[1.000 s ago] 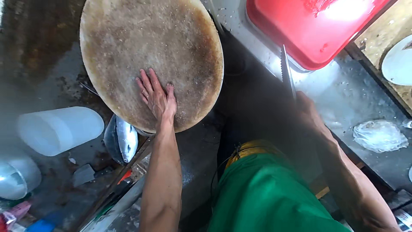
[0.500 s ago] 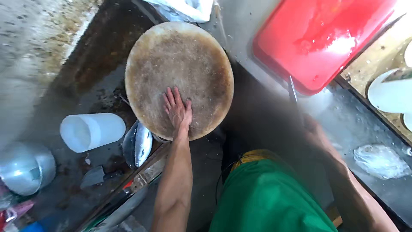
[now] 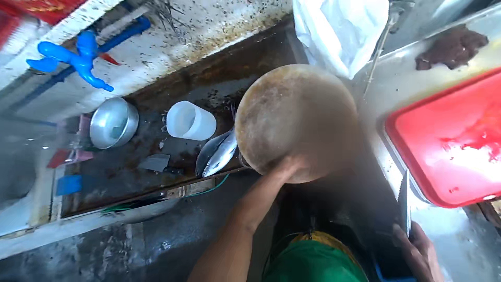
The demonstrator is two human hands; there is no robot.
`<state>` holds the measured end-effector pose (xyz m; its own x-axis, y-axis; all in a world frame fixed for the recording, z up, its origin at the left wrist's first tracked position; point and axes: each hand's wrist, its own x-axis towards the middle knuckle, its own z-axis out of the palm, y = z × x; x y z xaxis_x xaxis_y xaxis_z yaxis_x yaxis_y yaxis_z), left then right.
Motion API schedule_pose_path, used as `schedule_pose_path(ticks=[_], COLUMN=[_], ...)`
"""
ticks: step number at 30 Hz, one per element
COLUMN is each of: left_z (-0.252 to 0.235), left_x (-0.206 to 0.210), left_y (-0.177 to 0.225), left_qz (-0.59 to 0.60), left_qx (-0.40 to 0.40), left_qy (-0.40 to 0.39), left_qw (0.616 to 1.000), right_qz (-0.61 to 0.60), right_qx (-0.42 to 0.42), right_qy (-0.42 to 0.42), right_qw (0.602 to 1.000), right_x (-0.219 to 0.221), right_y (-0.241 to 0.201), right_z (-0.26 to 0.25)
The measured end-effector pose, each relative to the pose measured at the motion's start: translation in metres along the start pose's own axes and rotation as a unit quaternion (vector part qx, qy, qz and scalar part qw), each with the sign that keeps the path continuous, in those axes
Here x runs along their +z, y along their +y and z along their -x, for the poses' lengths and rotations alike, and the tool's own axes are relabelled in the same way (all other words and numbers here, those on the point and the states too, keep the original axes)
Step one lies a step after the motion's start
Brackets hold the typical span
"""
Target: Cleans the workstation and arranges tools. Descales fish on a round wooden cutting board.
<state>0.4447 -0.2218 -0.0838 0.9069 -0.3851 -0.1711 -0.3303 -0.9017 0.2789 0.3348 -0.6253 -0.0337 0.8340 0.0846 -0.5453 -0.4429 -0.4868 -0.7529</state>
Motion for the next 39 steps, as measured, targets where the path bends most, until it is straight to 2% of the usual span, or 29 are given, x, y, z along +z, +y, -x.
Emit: schedule_pose_path(ticks=[2, 5, 7, 9, 10, 11, 12, 13, 15, 16, 17, 19, 21, 23, 25, 27, 29, 31, 33, 36, 38, 39], left_z=[0.001, 0.001, 0.008, 0.012, 0.012, 0.015, 0.018, 0.029, 0.04, 0.04, 0.041, 0.052, 0.065, 0.076, 0.075, 0.062, 0.051, 0.042, 0.039, 0.029, 0.019, 0.014], left_x=[0.008, -0.046, -0.073, -0.095, -0.104, -0.107, -0.106, -0.099, -0.069, -0.048, -0.033, -0.013, -0.018, -0.033, -0.046, -0.071, -0.103, -0.129, -0.128, -0.078, -0.044, -0.033], left_y=[-0.076, -0.169, -0.229, -0.262, -0.257, -0.237, -0.202, -0.152, -0.058, -0.028, -0.011, -0.019, -0.063, -0.131, -0.206, -0.273, -0.302, -0.275, -0.204, -0.083, -0.037, -0.029], left_qz=[-0.032, -0.035, -0.042, -0.041, -0.033, -0.025, -0.009, 0.041, 0.115, 0.109, 0.093, 0.078, 0.089, 0.1, 0.043, -0.003, -0.032, -0.04, -0.008, 0.066, 0.09, 0.091], left_qx=[-0.022, -0.098, -0.214, -0.346, -0.375, -0.368, -0.327, -0.274, -0.134, -0.066, -0.021, 0.001, -0.039, -0.071, -0.089, -0.15, -0.221, -0.214, -0.135, -0.02, 0.03, 0.039], left_qy=[0.039, 0.04, 0.055, 0.09, 0.121, 0.156, 0.183, 0.175, 0.134, 0.113, 0.09, 0.061, 0.046, 0.034, 0.066, 0.086, 0.096, 0.131, 0.159, 0.102, 0.043, 0.02], left_qw=[0.998, 0.994, 0.974, 0.933, 0.918, 0.916, 0.927, 0.945, 0.975, 0.985, 0.991, 0.995, 0.994, 0.992, 0.993, 0.985, 0.97, 0.967, 0.978, 0.992, 0.995, 0.995], right_qz=[0.012, 0.017, 0.009, 0.004, 0.007, 0.006, 0.005, 0.002, -0.005, -0.007, -0.007, -0.003, 0.003, 0.016, 0.038, 0.056, 0.06, 0.048, 0.028, 0.007, 0.005, 0.009], right_qx=[0.016, 0.033, 0.037, 0.039, 0.041, 0.037, 0.035, 0.033, 0.018, 0.009, 0.003, -0.009, -0.02, -0.017, -0.011, -0.014, -0.014, 0.003, 0.029, 0.036, 0.02, 0.012], right_qy=[-0.004, 0.024, 0.05, 0.07, 0.079, 0.091, 0.096, 0.095, 0.088, 0.085, 0.083, 0.074, 0.067, 0.068, 0.078, 0.098, 0.129, 0.165, 0.19, 0.208, 0.19, 0.175], right_qw=[1.0, 0.999, 0.998, 0.997, 0.996, 0.995, 0.995, 0.995, 0.996, 0.996, 0.997, 0.997, 0.998, 0.997, 0.996, 0.994, 0.99, 0.985, 0.981, 0.977, 0.981, 0.984], right_x=[0.001, 0.004, 0.008, 0.015, 0.019, 0.025, 0.033, 0.043, 0.069, 0.084, 0.098, 0.124, 0.141, 0.151, 0.158, 0.157, 0.155, 0.153, 0.153, 0.153, 0.151, 0.15], right_y=[-0.001, -0.012, -0.022, -0.029, -0.03, -0.031, -0.034, -0.038, -0.053, -0.063, -0.075, -0.098, -0.111, -0.114, -0.116, -0.117, -0.115, -0.107, -0.096, -0.086, -0.088, -0.091], right_z=[0.005, 0.012, 0.018, 0.021, 0.025, 0.028, 0.03, 0.032, 0.032, 0.032, 0.034, 0.04, 0.046, 0.053, 0.062, 0.078, 0.102, 0.125, 0.143, 0.143, 0.129, 0.12])
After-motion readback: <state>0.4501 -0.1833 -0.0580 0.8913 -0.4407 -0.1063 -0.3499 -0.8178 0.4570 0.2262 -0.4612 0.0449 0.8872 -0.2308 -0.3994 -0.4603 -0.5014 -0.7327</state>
